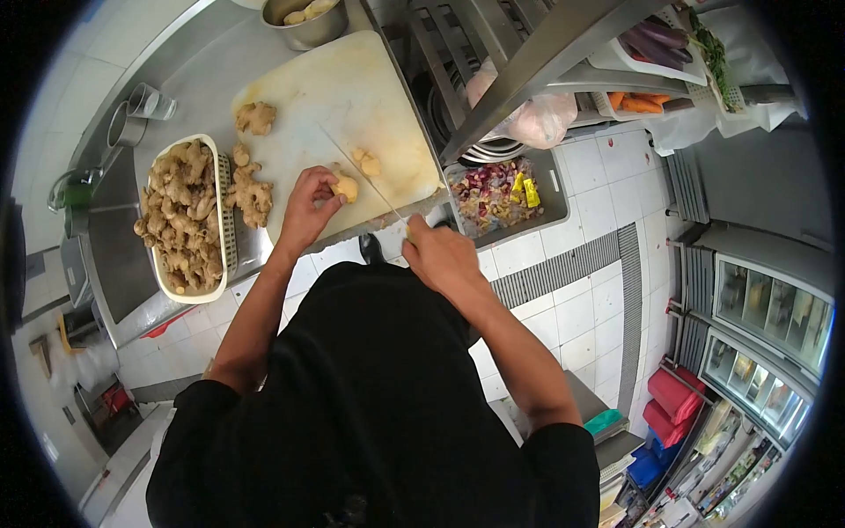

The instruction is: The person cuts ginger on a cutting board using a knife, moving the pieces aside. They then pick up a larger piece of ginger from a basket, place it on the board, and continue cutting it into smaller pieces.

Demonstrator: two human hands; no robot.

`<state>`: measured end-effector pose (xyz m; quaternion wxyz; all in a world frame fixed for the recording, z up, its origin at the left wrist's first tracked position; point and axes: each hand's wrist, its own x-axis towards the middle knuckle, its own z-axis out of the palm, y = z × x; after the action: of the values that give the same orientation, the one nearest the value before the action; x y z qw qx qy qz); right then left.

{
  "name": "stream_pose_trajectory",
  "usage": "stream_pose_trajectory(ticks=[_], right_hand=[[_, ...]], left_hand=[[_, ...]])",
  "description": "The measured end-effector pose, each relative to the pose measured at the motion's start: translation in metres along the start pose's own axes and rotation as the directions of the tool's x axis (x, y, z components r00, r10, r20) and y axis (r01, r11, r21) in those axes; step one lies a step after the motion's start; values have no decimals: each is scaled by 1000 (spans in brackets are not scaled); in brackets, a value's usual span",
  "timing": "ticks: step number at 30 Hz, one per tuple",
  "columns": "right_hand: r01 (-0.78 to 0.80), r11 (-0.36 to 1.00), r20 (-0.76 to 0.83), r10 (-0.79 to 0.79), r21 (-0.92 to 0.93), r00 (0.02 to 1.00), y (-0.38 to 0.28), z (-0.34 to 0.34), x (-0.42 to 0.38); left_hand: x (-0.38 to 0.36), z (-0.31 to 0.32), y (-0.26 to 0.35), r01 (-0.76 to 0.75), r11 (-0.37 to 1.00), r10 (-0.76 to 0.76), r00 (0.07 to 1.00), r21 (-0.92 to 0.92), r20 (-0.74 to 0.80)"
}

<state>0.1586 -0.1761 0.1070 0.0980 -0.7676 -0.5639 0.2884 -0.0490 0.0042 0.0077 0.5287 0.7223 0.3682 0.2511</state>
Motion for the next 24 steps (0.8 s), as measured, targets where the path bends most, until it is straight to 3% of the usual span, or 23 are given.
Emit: stream_pose_trajectory(ticks=[5,15,21,24], right_hand=[[-14,995,161,30,-97,986,7,-27,-35],[51,962,197,3,-268,980,-6,-66,-36],[161,979,125,-145,-126,981,19,8,45],[105,990,96,-97,-91,991,1,26,63]], left_hand=[[5,-3,4,24,998,-26,999,60,36],[5,-4,3,56,998,-55,998,-6,25],[7,-2,4,28,1000,-28,999,8,42],[3,-9,1,31,999,-31,999,-14,34]])
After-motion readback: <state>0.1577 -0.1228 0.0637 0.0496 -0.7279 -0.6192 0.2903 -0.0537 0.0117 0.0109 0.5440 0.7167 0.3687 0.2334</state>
